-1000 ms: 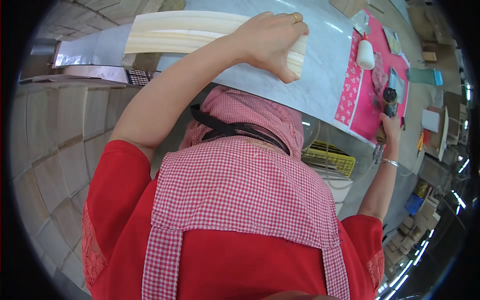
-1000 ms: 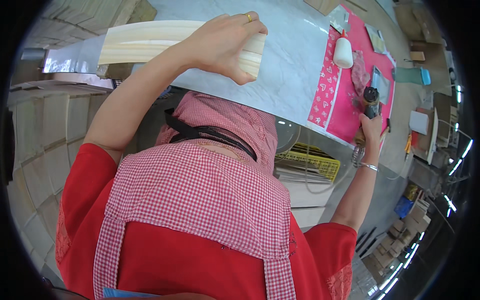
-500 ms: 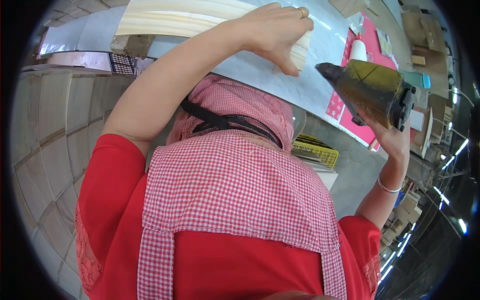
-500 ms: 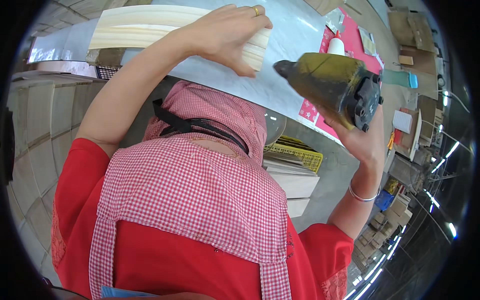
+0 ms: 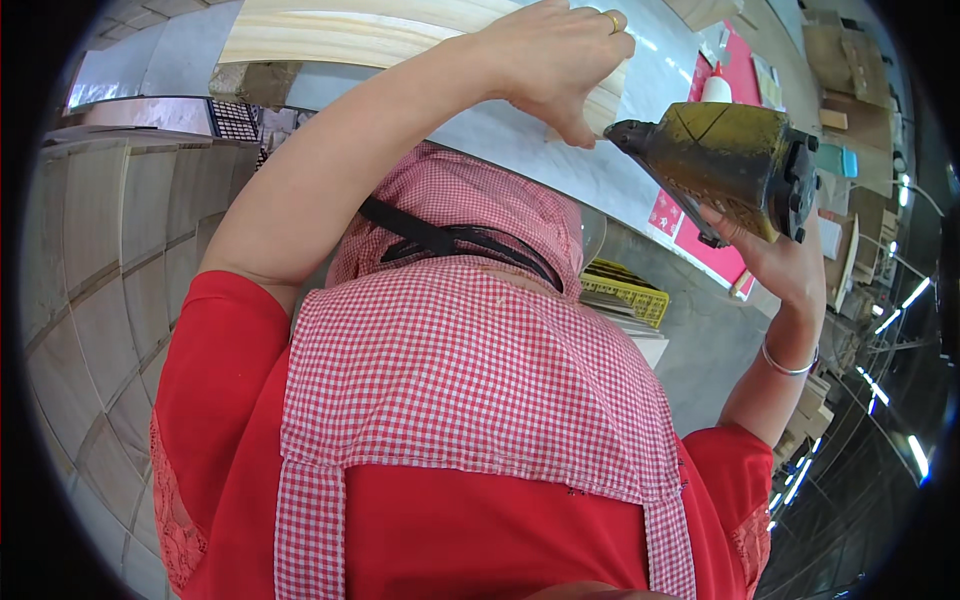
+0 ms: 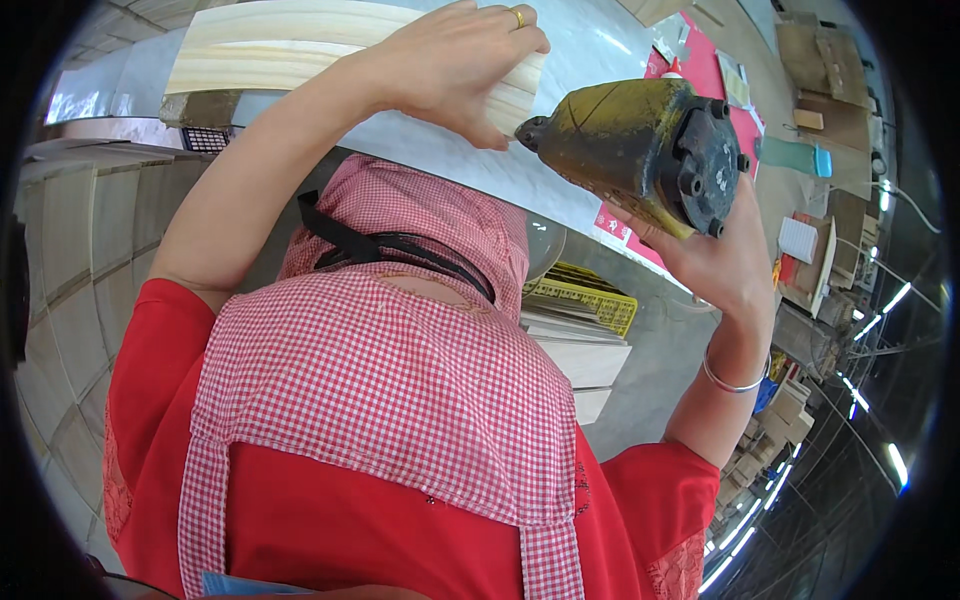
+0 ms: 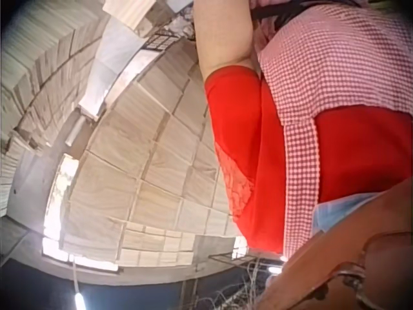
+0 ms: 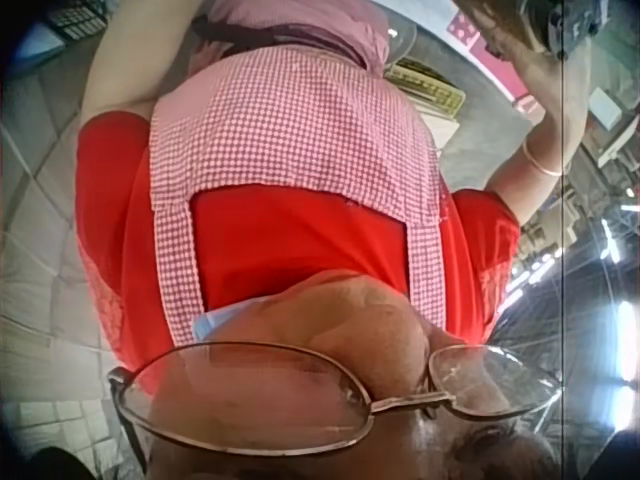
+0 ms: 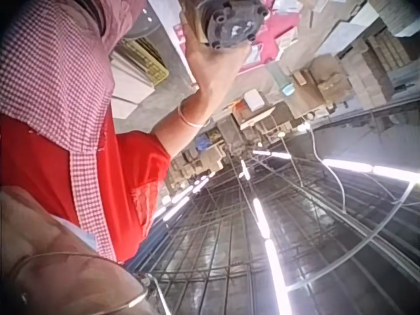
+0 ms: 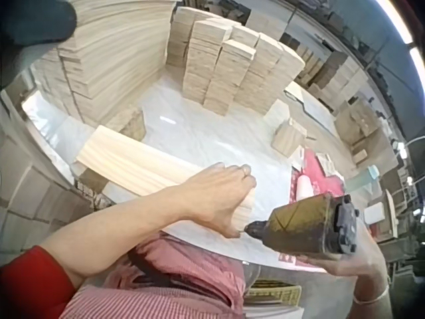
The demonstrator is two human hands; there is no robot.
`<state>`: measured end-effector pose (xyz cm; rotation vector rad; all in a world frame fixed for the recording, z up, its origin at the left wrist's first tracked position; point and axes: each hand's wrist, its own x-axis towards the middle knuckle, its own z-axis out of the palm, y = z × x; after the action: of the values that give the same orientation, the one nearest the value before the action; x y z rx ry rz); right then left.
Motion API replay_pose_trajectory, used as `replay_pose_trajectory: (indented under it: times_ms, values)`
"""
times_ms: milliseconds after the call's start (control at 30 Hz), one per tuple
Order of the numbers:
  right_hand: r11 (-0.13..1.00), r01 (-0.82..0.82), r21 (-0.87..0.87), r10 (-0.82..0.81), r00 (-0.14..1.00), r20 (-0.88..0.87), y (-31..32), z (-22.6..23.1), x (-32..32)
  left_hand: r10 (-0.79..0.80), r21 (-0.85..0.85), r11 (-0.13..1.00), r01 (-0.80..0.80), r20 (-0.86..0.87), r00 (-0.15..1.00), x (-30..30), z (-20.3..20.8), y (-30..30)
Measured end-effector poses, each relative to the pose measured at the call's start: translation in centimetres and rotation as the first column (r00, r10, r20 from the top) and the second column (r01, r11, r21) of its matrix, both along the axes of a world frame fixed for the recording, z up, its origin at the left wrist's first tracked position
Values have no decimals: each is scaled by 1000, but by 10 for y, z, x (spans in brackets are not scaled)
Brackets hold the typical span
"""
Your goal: Assemble wooden boxes using wood glue and a pneumatic nail gun.
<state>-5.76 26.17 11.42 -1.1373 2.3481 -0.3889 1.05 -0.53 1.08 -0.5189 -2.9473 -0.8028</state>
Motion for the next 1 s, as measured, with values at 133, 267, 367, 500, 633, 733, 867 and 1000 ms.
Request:
replay_pose_trajectory:
  times_ms: [133, 267, 367, 500, 633, 733, 867, 1000]
  values:
    - [993, -105, -60, 101, 993, -61, 3, -4, -4, -13, 10, 1000, 13, 10, 1000, -1, 0, 0]
    - [999, -25, -41, 20, 992, -122, 16, -10, -10, -10, 6, 1000, 10, -5, 1000, -3, -1, 0]
    - [999, -21, -38, 17, 994, -109, 11, -9, -10, -14, -9, 1000, 14, 6, 1000, -3, -2, -1]
    - [994, -14, -105, 6, 997, -74, -7, -4, -6, 85, -9, 996, -89, -204, 975, -3, -37, 6]
    - [992, 49, -112, -61, 993, -103, -17, 1, -16, 82, -25, 996, -89, -196, 977, -1, -38, 7]
    - [989, 117, -93, -123, 991, -60, -28, 1, -27, 102, -12, 994, -108, -219, 970, -1, -43, 9]
    - [982, 113, -150, -120, 992, -38, -37, -3, -36, 113, -5, 993, -117, -211, 971, -2, -44, 8]
    - [975, 102, -196, -116, 992, -57, -40, -8, -43, 111, -6, 994, -113, -172, 979, -3, -41, 8]
